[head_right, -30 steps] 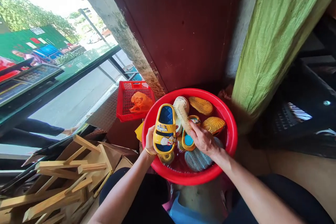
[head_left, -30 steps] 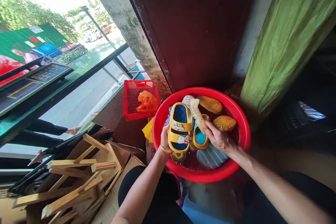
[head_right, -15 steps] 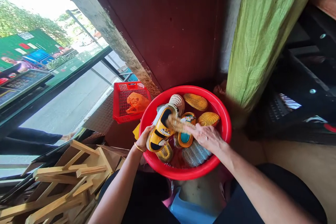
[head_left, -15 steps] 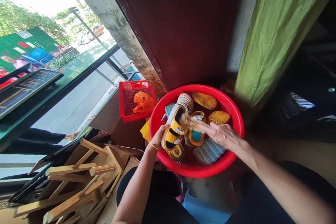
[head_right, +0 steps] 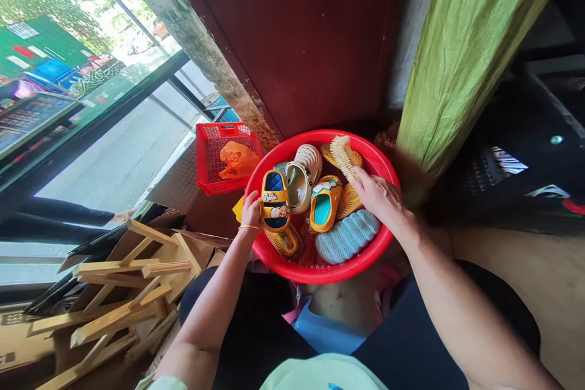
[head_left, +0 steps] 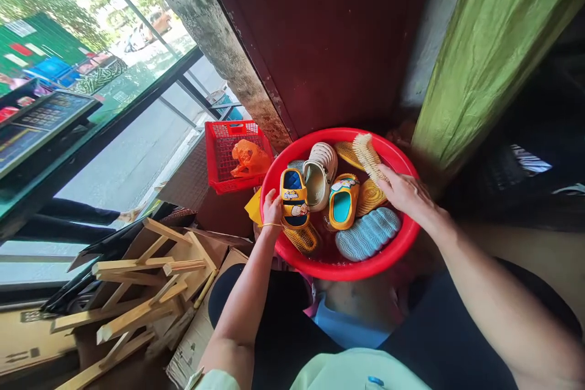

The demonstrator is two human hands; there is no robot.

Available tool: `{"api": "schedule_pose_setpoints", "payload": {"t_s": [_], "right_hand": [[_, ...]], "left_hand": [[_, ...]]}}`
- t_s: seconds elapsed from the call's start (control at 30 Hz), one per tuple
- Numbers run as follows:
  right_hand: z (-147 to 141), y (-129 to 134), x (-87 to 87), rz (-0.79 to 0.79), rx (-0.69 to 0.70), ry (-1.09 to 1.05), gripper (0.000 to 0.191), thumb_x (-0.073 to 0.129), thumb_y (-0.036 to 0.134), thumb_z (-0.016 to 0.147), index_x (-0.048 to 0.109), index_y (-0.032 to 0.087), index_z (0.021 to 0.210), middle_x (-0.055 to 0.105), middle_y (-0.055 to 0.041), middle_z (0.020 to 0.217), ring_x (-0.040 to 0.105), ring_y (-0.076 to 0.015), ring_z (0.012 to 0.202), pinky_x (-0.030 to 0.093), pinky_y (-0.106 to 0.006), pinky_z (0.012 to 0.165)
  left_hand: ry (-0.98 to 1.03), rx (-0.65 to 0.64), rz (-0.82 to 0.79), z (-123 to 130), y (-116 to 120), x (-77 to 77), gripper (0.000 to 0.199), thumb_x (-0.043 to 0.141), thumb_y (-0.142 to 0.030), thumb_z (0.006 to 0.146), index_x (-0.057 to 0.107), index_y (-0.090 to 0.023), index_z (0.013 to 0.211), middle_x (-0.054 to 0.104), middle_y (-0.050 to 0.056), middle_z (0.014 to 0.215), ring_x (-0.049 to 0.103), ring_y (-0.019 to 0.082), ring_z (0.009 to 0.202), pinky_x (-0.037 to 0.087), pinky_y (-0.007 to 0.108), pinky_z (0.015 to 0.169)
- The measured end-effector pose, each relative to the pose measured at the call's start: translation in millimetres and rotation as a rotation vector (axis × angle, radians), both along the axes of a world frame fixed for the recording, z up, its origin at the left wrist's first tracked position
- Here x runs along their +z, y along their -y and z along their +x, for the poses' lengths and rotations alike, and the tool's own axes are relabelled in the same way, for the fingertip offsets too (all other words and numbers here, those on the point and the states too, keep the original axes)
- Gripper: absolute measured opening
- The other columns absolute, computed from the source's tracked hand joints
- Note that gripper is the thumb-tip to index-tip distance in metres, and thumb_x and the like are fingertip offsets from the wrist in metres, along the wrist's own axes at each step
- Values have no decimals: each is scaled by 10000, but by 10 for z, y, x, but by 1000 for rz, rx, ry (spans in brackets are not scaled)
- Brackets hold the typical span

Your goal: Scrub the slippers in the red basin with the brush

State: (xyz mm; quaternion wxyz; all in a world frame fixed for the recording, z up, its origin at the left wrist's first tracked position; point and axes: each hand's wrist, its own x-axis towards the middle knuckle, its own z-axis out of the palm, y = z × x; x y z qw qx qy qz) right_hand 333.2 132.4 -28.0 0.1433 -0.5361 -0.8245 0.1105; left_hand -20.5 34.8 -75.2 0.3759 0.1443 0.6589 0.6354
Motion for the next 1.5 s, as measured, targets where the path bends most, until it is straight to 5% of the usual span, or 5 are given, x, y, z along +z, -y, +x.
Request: {"api": "schedule_pose_setpoints", "payload": {"t_s": [0.33, 0.53, 0.7, 0.97, 1.5], "right_hand": [[-33, 54, 55, -76, 48, 24, 499, 423, 368, 1039, 512, 247, 1515, 749, -80, 1255, 724, -224, 1052, 531, -294, 885], [-80, 50, 65, -99, 110, 31, 492, 399, 352, 1050, 524, 219, 1507, 746, -99, 1258, 714, -237, 1099, 523, -318, 942], [-70, 13, -17, -90, 163, 40, 506, 424, 360, 1037, 530, 201, 1506, 738, -116, 1272, 712, -252, 1108, 527, -336, 951], [-6, 48, -62, -78, 103, 118, 522, 449, 390, 1017, 531, 262, 1516, 765, -79, 1210, 740, -249, 989, 558, -337, 862], [27, -22, 188, -83, -18, -72, 560, 418, 382, 1026, 471, 202, 1554, 773, -96, 1189, 744, -228, 970, 531, -285, 833]], "left_hand": [[-698, -130, 63, 258, 146, 224, 415, 667, -264, 850, 632, -221, 1261, 519, 119, 1502, 340, 296, 1509, 306, 427, 1234], [-95, -883, 102, 1177, 469, 160, 267, 770, -315, 774, 767, -258, 1034, 706, 145, 1209, 466, 350, 1428, 310, 492, 1231], [-653, -1292, 156, 1316, 324, -231, 464, 767, -388, 743, 726, -293, 1195, 616, 113, 1442, 342, 397, 1504, 99, 601, 1253], [-776, -1198, 22, 1108, 108, -621, 419, 694, -520, 786, 723, -302, 1143, 731, 105, 1240, 445, 383, 1429, 130, 613, 1230], [-768, -1295, -259, 1640, 207, -529, 1074, 844, -615, 622, 453, -155, 1510, 278, 254, 1649, 287, 550, 1482, 245, 639, 1199]]}}
